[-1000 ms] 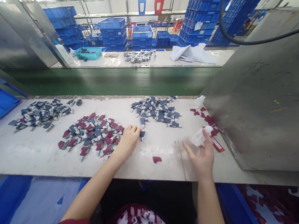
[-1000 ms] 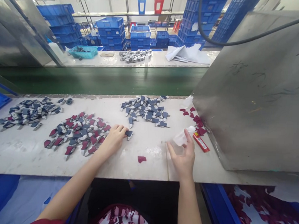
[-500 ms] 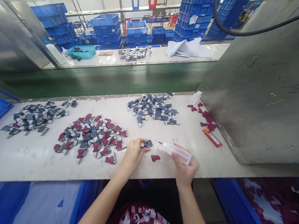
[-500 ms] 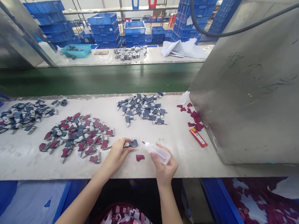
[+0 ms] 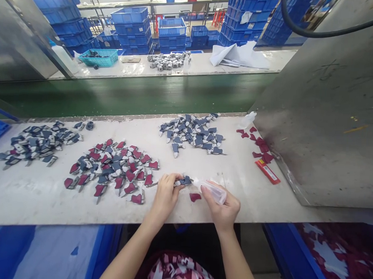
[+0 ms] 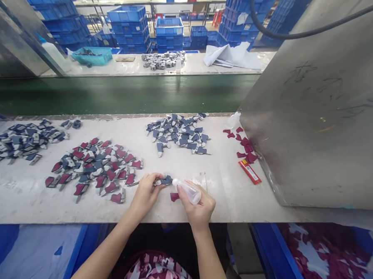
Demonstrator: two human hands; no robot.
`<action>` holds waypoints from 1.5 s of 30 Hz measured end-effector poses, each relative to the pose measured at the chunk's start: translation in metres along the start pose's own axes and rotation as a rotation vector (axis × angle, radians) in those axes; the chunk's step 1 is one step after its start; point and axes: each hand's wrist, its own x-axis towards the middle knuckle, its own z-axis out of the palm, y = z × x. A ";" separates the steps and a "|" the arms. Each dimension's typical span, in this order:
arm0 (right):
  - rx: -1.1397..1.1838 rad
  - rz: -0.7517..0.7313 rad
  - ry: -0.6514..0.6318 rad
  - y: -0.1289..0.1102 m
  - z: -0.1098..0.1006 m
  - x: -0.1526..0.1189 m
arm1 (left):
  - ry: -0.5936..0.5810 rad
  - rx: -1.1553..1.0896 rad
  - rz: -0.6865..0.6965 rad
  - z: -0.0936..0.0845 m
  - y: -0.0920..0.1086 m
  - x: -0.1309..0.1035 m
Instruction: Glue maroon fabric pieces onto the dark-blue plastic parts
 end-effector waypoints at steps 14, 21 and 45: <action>-0.001 0.103 0.019 -0.002 0.003 -0.003 | 0.007 -0.021 0.014 0.000 -0.001 0.000; -0.045 0.065 0.032 0.003 0.001 -0.002 | 0.016 -0.015 0.014 0.002 -0.002 0.000; 0.074 0.158 0.001 -0.011 0.010 -0.010 | 0.018 -0.025 0.002 0.003 0.000 0.000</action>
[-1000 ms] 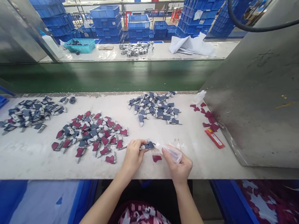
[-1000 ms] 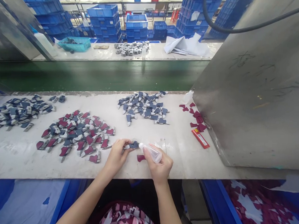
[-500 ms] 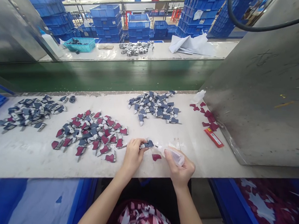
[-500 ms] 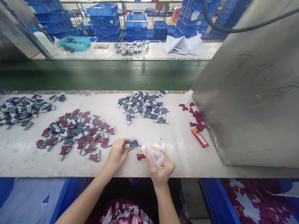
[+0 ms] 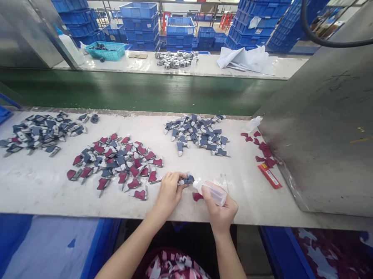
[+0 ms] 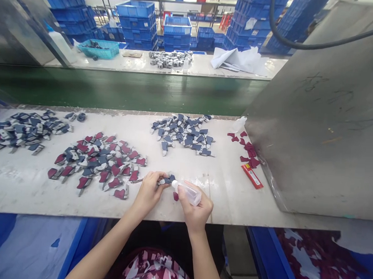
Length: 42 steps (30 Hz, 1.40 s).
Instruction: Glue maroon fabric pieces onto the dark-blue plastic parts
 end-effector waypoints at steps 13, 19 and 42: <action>-0.037 -0.028 -0.005 0.005 0.000 0.001 | -0.012 -0.014 0.000 0.000 0.001 0.000; -0.023 -0.015 -0.045 0.000 0.002 0.001 | -0.012 -0.024 -0.003 0.000 0.001 0.000; -0.016 0.066 0.110 -0.001 -0.011 0.010 | 0.018 -0.024 0.018 0.002 -0.003 -0.001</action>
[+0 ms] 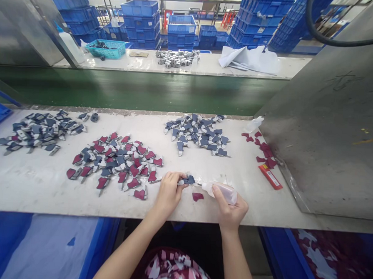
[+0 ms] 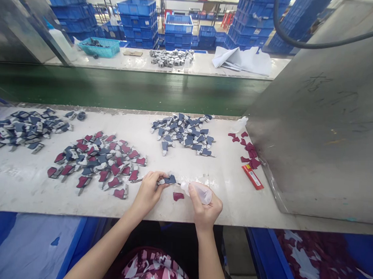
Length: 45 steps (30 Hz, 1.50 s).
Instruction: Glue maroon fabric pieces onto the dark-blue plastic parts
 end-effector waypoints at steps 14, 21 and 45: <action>0.142 0.089 -0.089 0.001 0.012 -0.004 | 0.002 0.006 0.016 0.000 -0.001 0.000; 0.282 0.123 0.069 0.017 -0.018 0.040 | -0.003 -0.013 0.008 0.000 -0.001 -0.001; -0.597 -0.463 -0.656 0.009 -0.007 -0.004 | 0.093 -0.414 -0.149 -0.016 0.011 -0.004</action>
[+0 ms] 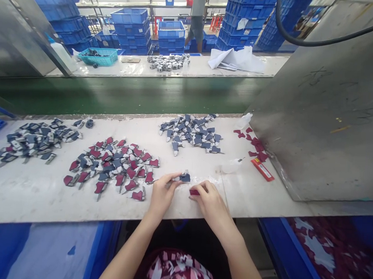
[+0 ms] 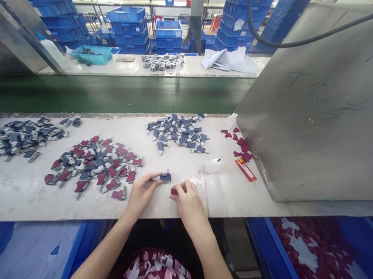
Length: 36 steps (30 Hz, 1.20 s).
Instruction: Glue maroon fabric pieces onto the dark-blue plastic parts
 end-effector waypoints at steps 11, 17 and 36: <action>0.786 0.467 0.308 -0.029 -0.019 0.001 | 0.093 -0.356 -0.203 0.013 0.007 -0.017; 1.016 0.594 0.412 -0.043 -0.014 0.007 | 0.084 -0.402 -0.212 0.019 0.016 -0.024; 0.851 0.544 0.504 -0.054 -0.014 -0.001 | 0.046 -0.400 -0.214 0.018 0.032 -0.033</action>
